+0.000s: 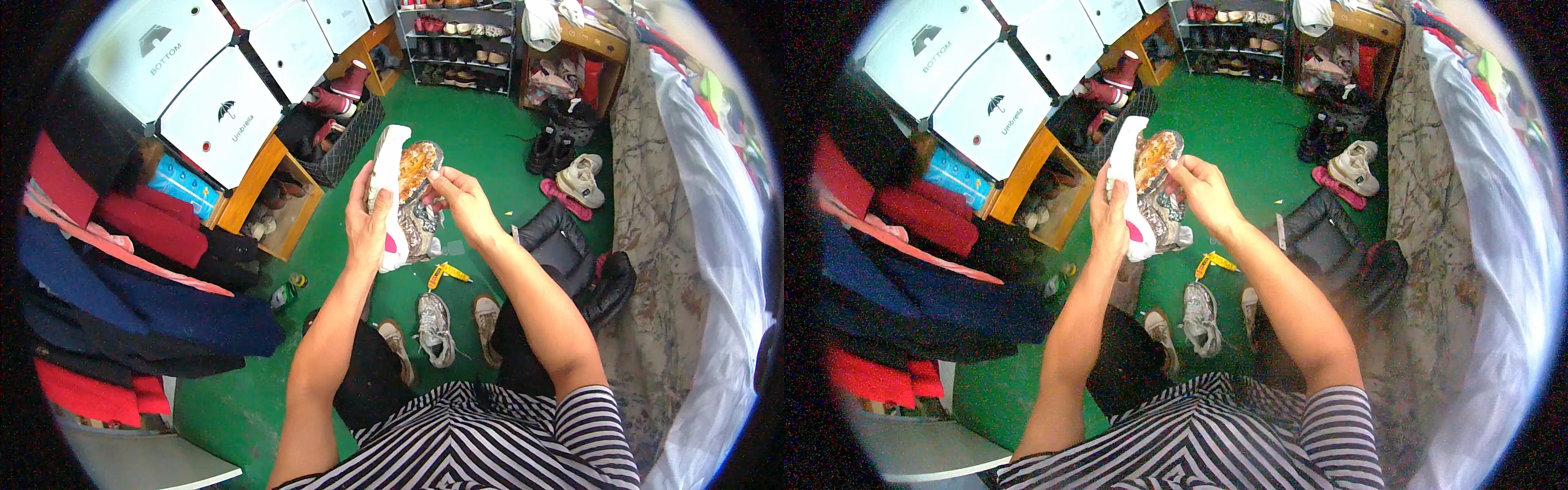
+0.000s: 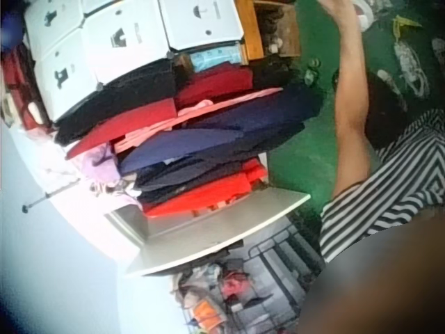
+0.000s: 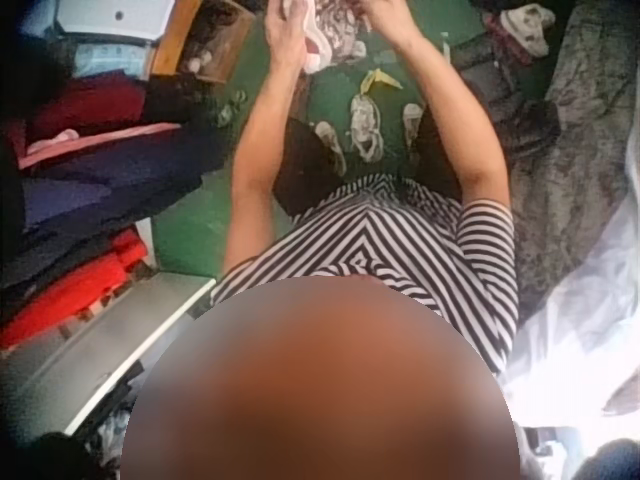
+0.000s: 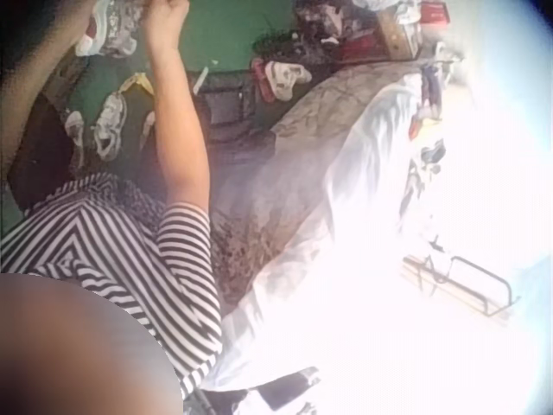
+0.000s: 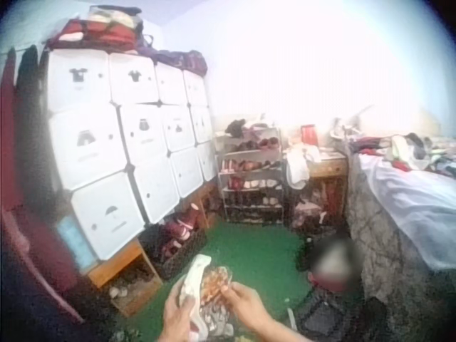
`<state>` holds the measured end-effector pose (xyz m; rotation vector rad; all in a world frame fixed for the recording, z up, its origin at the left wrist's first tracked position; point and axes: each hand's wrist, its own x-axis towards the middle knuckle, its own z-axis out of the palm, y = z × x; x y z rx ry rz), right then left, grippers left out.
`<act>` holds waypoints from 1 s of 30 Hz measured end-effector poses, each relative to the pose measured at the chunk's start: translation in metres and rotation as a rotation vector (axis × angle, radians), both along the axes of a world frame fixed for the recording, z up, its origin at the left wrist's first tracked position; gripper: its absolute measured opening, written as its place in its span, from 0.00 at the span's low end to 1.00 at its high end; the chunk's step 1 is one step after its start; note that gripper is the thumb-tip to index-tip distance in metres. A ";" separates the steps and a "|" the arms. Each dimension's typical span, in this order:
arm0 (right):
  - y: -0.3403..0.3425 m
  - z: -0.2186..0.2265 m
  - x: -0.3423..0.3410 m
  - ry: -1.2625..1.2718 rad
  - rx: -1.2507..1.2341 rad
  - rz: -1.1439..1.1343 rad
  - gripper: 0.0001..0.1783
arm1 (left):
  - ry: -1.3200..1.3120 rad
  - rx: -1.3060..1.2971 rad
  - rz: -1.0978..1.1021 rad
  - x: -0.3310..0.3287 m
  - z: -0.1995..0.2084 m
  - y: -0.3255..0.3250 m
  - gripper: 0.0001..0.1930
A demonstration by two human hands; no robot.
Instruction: The person applies glue from a yellow tube to the sole and upper of a white sneaker, then presses the parts together and inspects the shoe. The person repeats the gluing process on different sections of the sole.
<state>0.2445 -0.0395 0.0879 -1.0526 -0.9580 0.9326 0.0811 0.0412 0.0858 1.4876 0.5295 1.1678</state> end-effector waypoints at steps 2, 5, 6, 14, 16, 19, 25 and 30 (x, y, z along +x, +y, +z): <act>-0.001 0.002 0.000 0.107 -0.063 0.046 0.12 | -0.027 -0.005 -0.013 0.001 -0.002 0.004 0.39; -0.002 -0.002 0.001 0.269 -0.136 0.109 0.09 | -0.132 -0.088 -0.054 0.000 0.000 0.004 0.40; -0.002 -0.004 0.001 0.323 -0.156 0.129 0.08 | -0.138 -0.065 -0.047 0.000 -0.001 0.004 0.36; 0.000 -0.011 0.003 0.431 -0.238 0.157 0.09 | 0.049 0.054 0.044 -0.004 0.005 0.005 0.41; 0.006 -0.016 0.003 0.417 -0.242 0.121 0.11 | 0.145 0.110 0.094 -0.003 0.005 0.004 0.41; 0.007 -0.017 0.001 0.402 -0.303 0.098 0.16 | 0.221 0.169 0.154 -0.001 0.002 0.006 0.41; 0.012 -0.023 0.006 0.304 -0.360 0.004 0.23 | 0.397 0.335 0.369 -0.018 -0.019 0.035 0.45; 0.033 -0.074 0.037 0.003 -0.455 0.015 0.13 | 0.551 0.471 0.516 -0.036 -0.010 0.036 0.46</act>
